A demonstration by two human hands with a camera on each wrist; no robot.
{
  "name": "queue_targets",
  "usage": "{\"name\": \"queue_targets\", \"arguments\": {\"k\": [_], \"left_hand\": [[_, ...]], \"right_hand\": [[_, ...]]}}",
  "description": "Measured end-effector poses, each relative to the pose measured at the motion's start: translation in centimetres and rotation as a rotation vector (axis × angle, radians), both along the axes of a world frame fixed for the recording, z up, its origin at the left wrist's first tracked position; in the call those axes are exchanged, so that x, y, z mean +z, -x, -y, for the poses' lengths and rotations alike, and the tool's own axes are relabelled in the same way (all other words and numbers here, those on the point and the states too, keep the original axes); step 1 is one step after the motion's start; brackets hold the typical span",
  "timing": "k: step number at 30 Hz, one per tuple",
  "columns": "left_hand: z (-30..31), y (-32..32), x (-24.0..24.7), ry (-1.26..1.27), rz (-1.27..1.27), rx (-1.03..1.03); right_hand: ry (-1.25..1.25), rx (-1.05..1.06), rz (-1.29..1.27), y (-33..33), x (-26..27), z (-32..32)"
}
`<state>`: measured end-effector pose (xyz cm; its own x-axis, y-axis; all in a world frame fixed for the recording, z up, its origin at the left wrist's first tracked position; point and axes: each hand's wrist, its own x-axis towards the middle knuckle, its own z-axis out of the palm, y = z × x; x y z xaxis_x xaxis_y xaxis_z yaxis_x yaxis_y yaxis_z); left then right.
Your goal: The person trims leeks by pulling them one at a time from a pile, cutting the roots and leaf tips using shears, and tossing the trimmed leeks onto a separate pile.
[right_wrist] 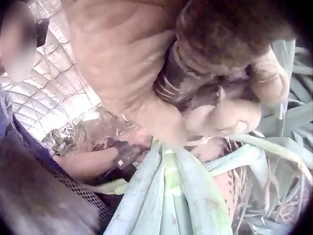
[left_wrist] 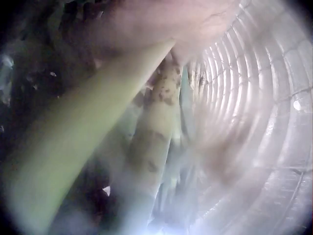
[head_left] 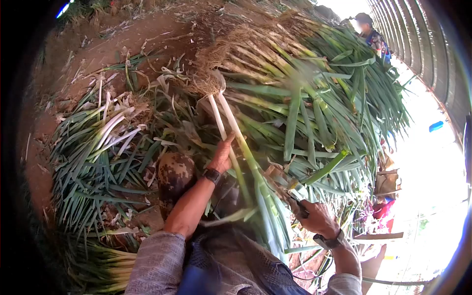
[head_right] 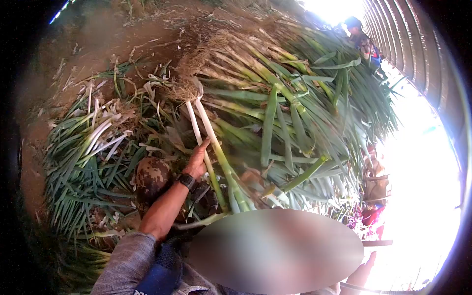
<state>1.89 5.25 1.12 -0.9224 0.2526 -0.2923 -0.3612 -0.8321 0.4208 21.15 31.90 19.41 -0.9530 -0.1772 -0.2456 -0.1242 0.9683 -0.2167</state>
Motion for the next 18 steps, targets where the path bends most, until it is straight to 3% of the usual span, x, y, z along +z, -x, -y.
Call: {"name": "queue_targets", "arguments": {"k": [8,11,18], "left_hand": [[-1.2,0.0,-0.7,0.039,-0.002,0.063],[-0.4,-1.1,1.8,0.098,0.04,0.048],[-0.3,-1.4,2.6,0.097,0.004,0.053]], "right_hand": [[0.008,-0.042,0.101,-0.6,1.1,1.0],[-0.039,-0.067,0.137,-0.9,2.0,1.0],[-0.07,-0.086,0.143,-1.4,2.8,1.0]]}}
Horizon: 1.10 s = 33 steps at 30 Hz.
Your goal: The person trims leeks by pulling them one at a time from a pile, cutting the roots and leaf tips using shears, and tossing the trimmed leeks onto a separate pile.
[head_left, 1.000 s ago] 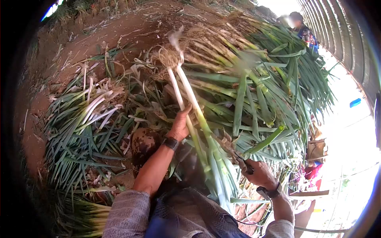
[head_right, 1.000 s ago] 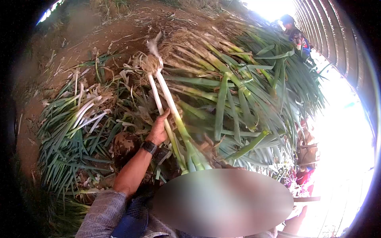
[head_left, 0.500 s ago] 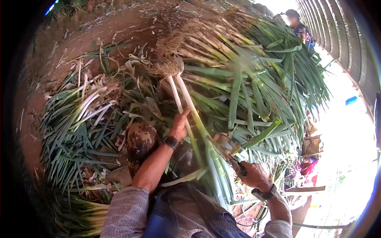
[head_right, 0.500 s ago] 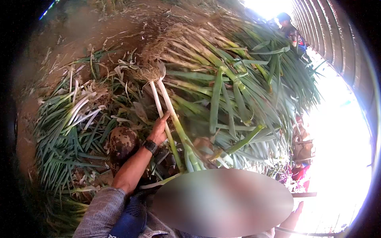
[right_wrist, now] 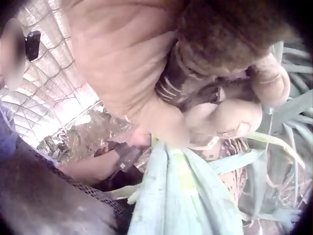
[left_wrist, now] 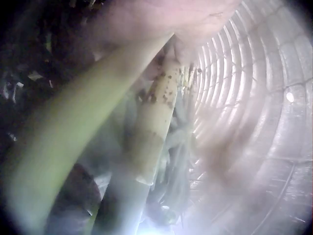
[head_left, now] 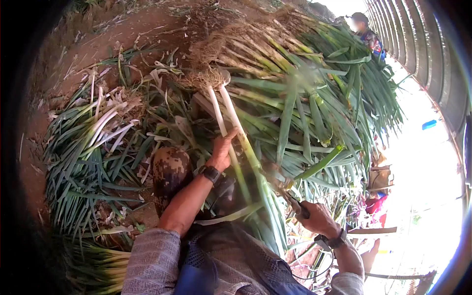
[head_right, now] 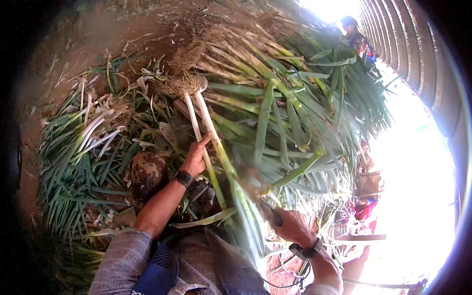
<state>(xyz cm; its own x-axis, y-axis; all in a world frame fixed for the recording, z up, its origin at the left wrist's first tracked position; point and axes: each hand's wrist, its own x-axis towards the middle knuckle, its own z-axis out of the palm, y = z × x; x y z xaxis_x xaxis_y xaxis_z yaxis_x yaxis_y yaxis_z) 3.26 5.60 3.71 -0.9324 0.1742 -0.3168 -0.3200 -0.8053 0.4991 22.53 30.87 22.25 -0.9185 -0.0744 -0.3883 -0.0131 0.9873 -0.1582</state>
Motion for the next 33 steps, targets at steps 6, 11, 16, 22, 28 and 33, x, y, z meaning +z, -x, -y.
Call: {"name": "queue_targets", "arguments": {"k": [6,11,16,22,28,33], "left_hand": [[-0.2,-1.3,1.6,-0.047,-0.04,-0.106],[0.0,-1.5,1.3,-0.091,-0.04,-0.148],[0.6,-1.6,1.7,-0.068,0.003,-0.072],[-0.6,-0.9,-0.7,-0.003,0.01,-0.103],[-0.9,-0.4,-2.0,-0.008,0.037,-0.128],[-0.5,-0.8,-1.0,-0.028,0.078,-0.147]], "right_hand": [[0.06,-0.02,-0.063,-1.2,0.7,0.7],[-0.012,-0.004,-0.063,-2.8,0.7,0.7],[0.057,-0.023,-0.062,-3.0,0.0,0.4],[0.062,-0.003,-0.031,0.0,-1.7,1.0],[0.121,0.061,-0.128,3.6,-3.9,1.4],[0.168,0.002,-0.22,4.3,-4.4,1.4]]}}
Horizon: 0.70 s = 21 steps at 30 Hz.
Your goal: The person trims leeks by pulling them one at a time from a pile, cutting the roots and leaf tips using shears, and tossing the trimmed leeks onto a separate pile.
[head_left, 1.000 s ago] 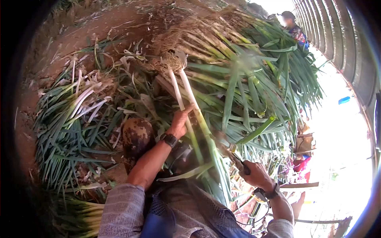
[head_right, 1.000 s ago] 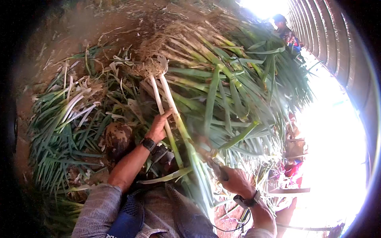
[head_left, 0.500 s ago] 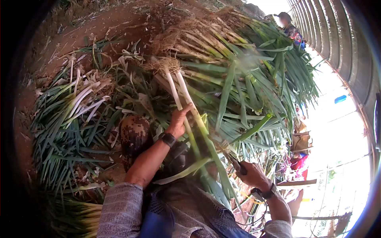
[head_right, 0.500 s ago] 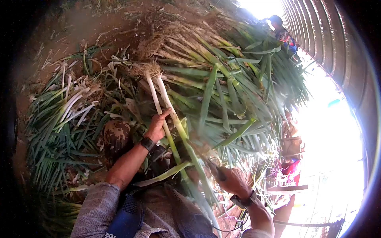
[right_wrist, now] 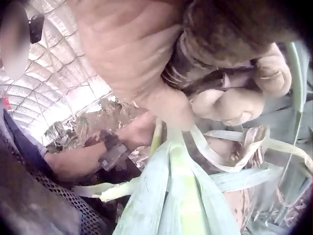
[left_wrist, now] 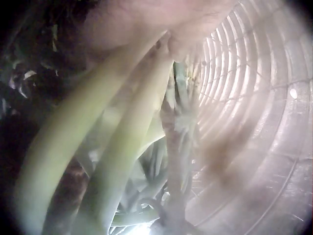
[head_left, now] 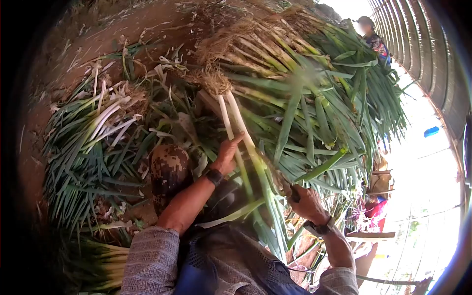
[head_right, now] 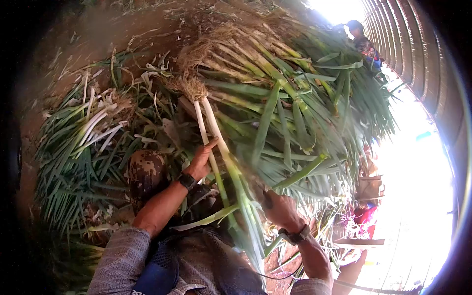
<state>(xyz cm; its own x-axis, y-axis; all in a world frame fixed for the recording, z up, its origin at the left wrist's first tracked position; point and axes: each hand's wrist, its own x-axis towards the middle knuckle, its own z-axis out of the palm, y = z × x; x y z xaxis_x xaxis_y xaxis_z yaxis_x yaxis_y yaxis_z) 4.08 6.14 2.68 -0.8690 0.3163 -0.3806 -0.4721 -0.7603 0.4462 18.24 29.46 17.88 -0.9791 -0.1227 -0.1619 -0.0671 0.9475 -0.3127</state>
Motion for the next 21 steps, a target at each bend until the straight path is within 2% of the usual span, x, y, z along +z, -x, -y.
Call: {"name": "queue_targets", "arguments": {"k": [2,4,7,9,14,17,21], "left_hand": [[0.1,-0.2,0.1,-0.015,0.008,-0.009],[0.2,-0.5,0.7,-0.155,0.003,0.018],[-0.3,-0.3,0.7,-0.099,-0.03,0.0],[-0.4,-0.4,1.0,-0.091,0.001,-0.022],[-0.8,-0.5,0.0,-0.006,0.05,-0.008],[-0.8,-0.9,0.1,-0.109,0.088,0.002],[-1.5,-1.2,-0.2,-0.072,-0.028,-0.06]], "right_hand": [[-0.031,0.054,0.096,-0.4,0.4,0.3],[-0.061,0.055,0.102,-0.8,0.6,0.2],[0.042,-0.013,0.131,-1.0,0.6,0.0],[-0.003,0.0,-0.01,-1.1,0.2,0.0],[-0.082,0.078,0.013,-1.9,-0.8,-1.8],[-0.011,-0.099,0.119,-1.8,-0.1,-1.7],[0.023,0.015,0.048,-0.4,0.0,-1.3]]}}
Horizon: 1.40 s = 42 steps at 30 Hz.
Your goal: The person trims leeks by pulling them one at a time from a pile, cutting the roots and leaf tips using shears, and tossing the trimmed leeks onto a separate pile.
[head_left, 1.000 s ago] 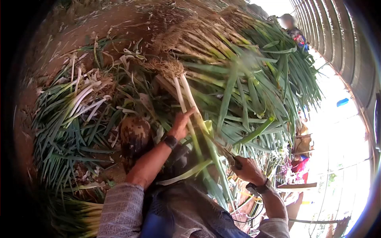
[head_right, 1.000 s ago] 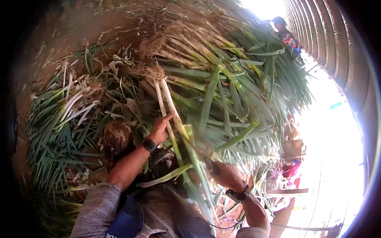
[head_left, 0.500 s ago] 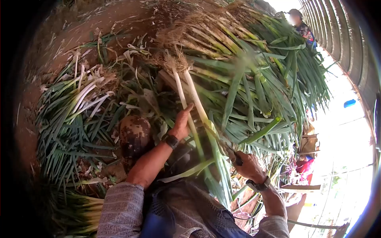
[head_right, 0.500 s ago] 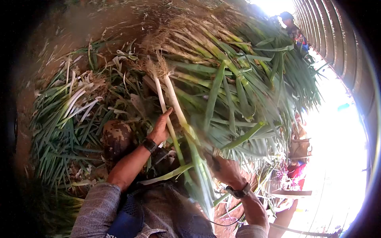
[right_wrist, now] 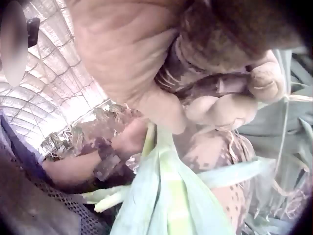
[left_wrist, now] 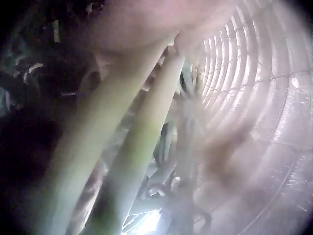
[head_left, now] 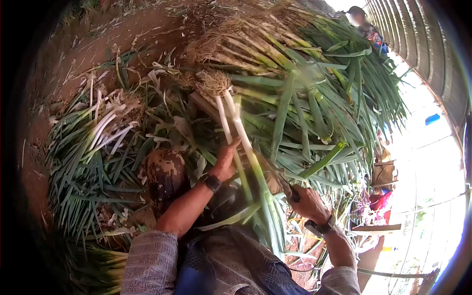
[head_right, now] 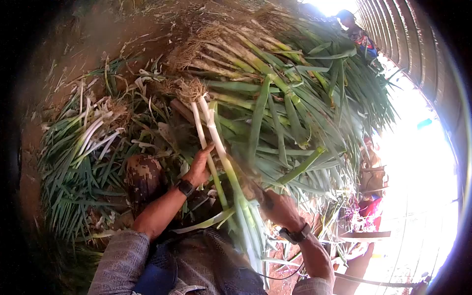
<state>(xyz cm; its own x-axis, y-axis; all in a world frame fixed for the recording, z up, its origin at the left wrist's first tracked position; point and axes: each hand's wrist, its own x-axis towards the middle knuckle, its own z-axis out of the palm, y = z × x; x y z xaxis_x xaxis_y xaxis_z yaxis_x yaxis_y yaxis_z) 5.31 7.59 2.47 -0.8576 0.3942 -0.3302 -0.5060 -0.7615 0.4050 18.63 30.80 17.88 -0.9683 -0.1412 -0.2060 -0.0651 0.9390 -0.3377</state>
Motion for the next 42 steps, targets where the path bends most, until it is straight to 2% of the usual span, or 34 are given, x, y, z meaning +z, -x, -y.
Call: {"name": "queue_targets", "arguments": {"k": [4,8,11,12,16,17,19,21,23,25,29,32,33,35,36,38,40,42], "left_hand": [[-0.1,-0.7,1.5,-0.071,-0.085,-0.033],[0.2,-0.5,0.4,-0.099,-0.096,-0.002],[0.2,-1.1,0.8,-0.098,-0.1,-0.001],[0.3,-1.2,1.0,-0.115,-0.108,-0.002],[0.5,-1.5,1.2,-0.156,-0.111,0.012],[0.4,-1.5,1.2,-0.15,-0.099,0.028],[0.7,-1.4,1.0,-0.141,-0.092,0.041],[1.1,-1.5,0.9,-0.219,-0.059,-0.033],[0.8,-1.5,1.1,-0.202,-0.082,-0.014],[0.6,-1.7,1.1,-0.162,-0.114,0.011],[0.2,-1.7,1.2,-0.245,-0.12,-0.045],[0.0,-1.9,1.6,-0.269,-0.148,0.012],[-0.1,-1.9,1.3,-0.267,-0.152,0.004],[-0.3,-1.6,0.8,-0.333,-0.199,0.035],[0.2,-1.3,0.9,-0.402,-0.2,-0.017],[0.4,-1.3,1.0,-0.364,-0.245,-0.022],[0.5,-0.9,0.9,-0.33,-0.274,-0.039],[0.3,-0.9,0.7,-0.444,-0.28,-0.08]], "right_hand": [[-0.004,0.031,-0.173,4.0,-0.9,1.3],[-0.109,0.137,-0.205,7.5,-1.9,1.8],[-0.042,0.091,-0.318,9.5,-1.6,2.9],[-0.065,0.178,-0.317,9.7,-1.6,2.9],[-0.124,0.182,-0.455,11.1,-1.6,3.9],[-0.124,0.189,-0.463,11.3,-1.0,4.3],[-0.06,0.204,-0.289,11.3,-0.1,4.9],[-0.09,0.157,-0.279,11.8,0.3,5.2],[-0.117,0.117,-0.27,12.3,0.8,5.6],[-0.121,0.208,-0.192,12.1,1.3,6.1],[-0.09,0.169,-0.284,12.0,1.8,6.6],[0.087,0.067,-0.347,11.7,2.8,7.4],[0.088,0.06,-0.352,11.8,2.7,6.9],[-0.082,0.183,-0.267,12.5,2.2,5.2],[-0.085,0.18,-0.276,12.9,2.1,4.5],[-0.202,0.19,-0.29,13.3,1.5,3.3],[-0.128,0.138,-0.348,12.6,1.9,3.8],[-0.059,0.088,-0.401,12.4,2.7,4.2]]}}
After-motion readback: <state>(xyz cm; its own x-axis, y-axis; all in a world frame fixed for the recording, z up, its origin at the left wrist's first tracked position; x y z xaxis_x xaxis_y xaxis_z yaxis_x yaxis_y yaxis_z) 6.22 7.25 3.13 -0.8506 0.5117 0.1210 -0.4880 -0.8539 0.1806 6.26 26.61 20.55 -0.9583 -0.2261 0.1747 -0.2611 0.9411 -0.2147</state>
